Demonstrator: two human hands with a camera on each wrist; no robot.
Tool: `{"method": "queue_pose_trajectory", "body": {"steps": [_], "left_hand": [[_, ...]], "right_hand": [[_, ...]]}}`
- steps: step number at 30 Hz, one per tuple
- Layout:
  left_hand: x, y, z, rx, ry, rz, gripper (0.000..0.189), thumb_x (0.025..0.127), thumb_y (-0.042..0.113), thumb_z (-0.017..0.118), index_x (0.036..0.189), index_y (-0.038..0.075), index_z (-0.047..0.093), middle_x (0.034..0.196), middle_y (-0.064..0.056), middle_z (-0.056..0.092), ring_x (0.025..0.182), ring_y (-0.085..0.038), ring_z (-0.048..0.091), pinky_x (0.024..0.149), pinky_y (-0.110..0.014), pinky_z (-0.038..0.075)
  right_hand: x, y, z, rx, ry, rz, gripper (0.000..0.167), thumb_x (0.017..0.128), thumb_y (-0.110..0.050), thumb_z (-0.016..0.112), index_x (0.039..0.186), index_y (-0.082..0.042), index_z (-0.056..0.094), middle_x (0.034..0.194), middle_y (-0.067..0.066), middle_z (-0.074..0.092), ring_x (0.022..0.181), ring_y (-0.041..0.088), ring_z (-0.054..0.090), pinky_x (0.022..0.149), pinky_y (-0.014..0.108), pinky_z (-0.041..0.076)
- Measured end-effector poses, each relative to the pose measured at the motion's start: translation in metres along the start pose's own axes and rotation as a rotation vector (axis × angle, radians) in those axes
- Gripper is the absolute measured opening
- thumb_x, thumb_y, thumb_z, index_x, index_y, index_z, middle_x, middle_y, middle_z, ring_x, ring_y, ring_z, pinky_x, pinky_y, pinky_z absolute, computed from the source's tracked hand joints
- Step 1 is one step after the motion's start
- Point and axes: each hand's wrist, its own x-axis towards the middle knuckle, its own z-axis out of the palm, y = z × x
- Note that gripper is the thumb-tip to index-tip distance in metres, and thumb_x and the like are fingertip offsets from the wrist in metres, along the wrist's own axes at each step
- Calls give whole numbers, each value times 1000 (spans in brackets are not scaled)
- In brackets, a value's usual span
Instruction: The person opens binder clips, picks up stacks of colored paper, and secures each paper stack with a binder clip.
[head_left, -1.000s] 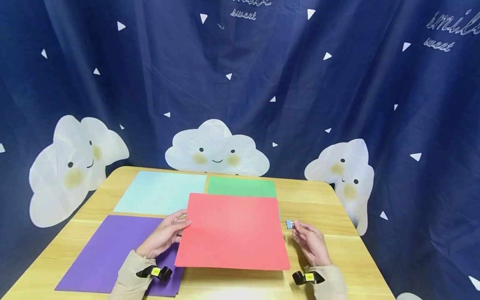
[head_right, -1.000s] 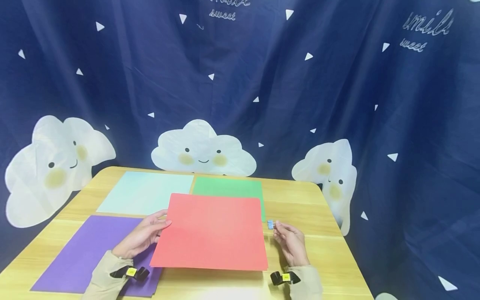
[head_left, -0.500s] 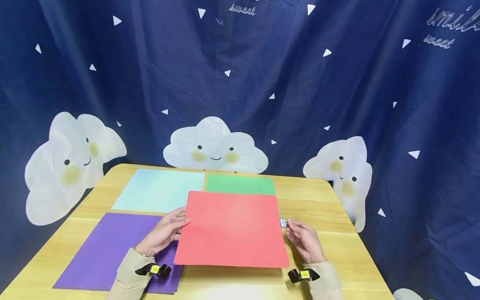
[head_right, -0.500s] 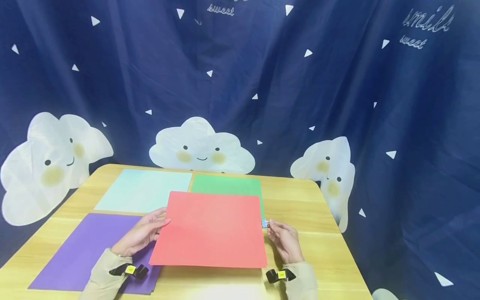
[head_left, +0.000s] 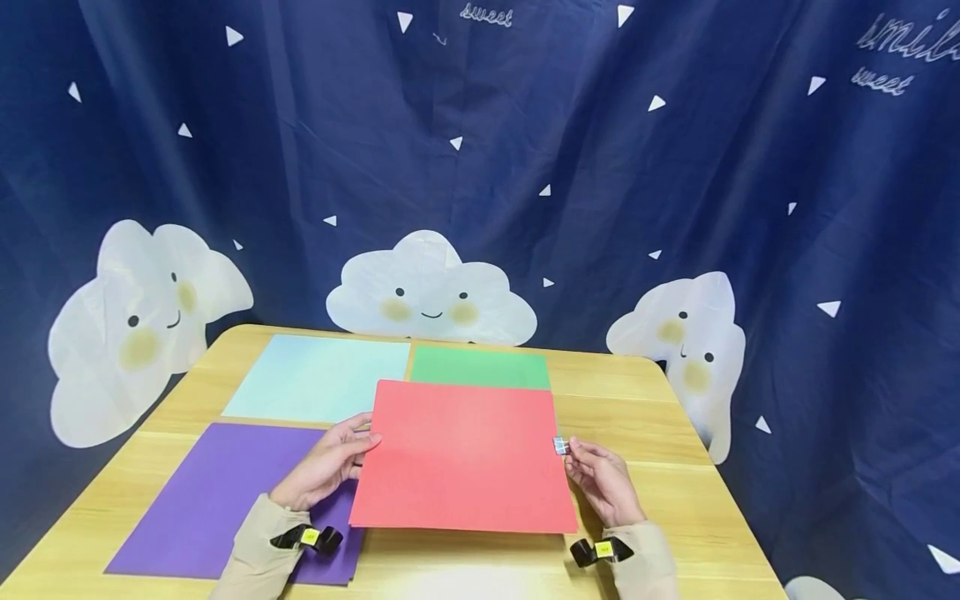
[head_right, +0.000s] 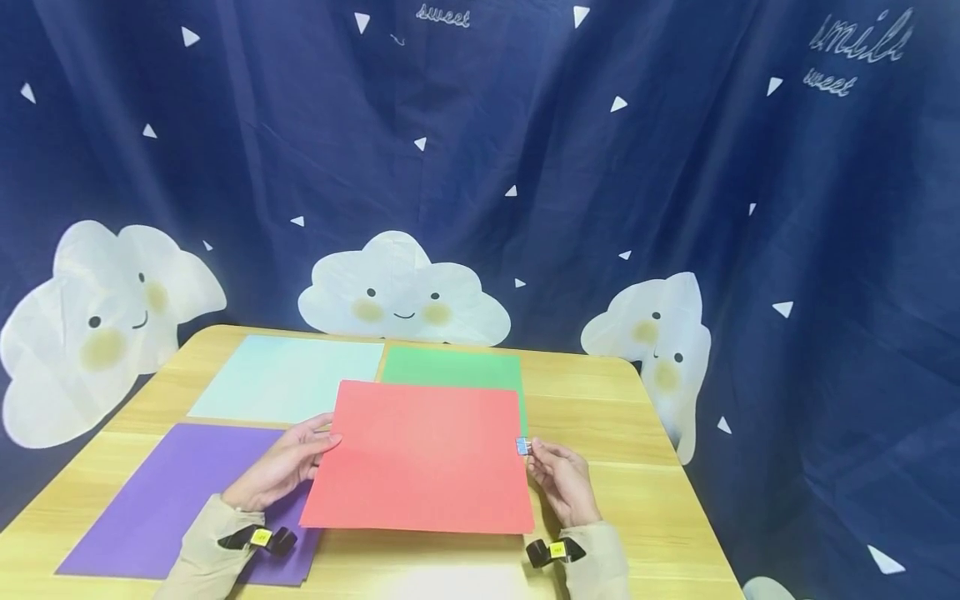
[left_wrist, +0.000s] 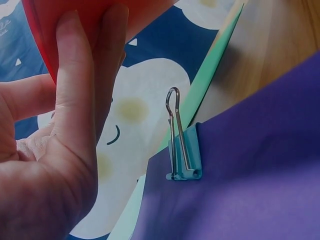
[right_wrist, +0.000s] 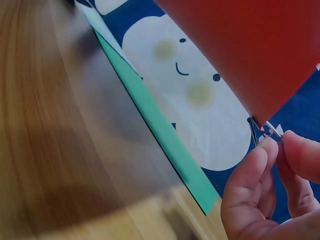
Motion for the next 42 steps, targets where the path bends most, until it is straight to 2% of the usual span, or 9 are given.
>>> {"method": "queue_pose_trajectory", "body": {"steps": [15,20,27,33,35,40,42], "left_hand": [[1,-2,1,-11,0,4,65,110,8,45,158,-11,5,115,1,73,90,-15,78,78,-36,65],[1,-2,1,-10,1,7,67,110,7,45,158,-11,3,115,1,74,90,-15,78,79,-36,65],[1,-4,-1,-10,8,5,68,110,7,44,159,-11,0,112,3,73,89,-12,77,78,-34,65],[2,-3,-3,-20,10,2,68,110,7,44,159,-11,0,109,3,73,87,-12,77,77,-34,65],[2,-2,-3,-28,8,4,68,110,7,45,159,-11,1,110,3,73,86,-12,78,76,-34,65],[3,0,-3,-38,2,4,66,110,7,46,158,-10,4,110,2,73,86,-13,78,75,-34,65],[3,0,-4,-39,4,1,65,110,7,46,158,-10,6,110,2,73,86,-13,78,75,-34,65]], "right_hand": [[0,2,4,-11,17,3,25,103,-3,59,85,-12,74,85,0,70,74,7,64,73,18,56],[0,4,5,-31,18,-14,26,103,-4,60,84,-14,75,82,-2,71,72,7,65,71,18,56],[0,6,5,-21,5,11,22,104,-7,60,90,-13,76,84,-2,72,77,8,65,75,19,56],[-1,4,4,-19,-52,34,12,105,-12,58,101,-14,70,87,-5,69,74,4,60,72,16,52],[-2,2,3,-8,-89,48,11,106,-15,57,112,-12,66,90,-6,69,76,4,61,72,17,54],[-1,-2,-1,1,-301,75,25,111,-24,48,129,-17,64,106,-5,69,90,8,68,78,20,59],[-2,-3,-1,-4,-349,93,26,112,-29,46,127,-21,66,115,-5,68,95,8,68,79,20,59]]}}
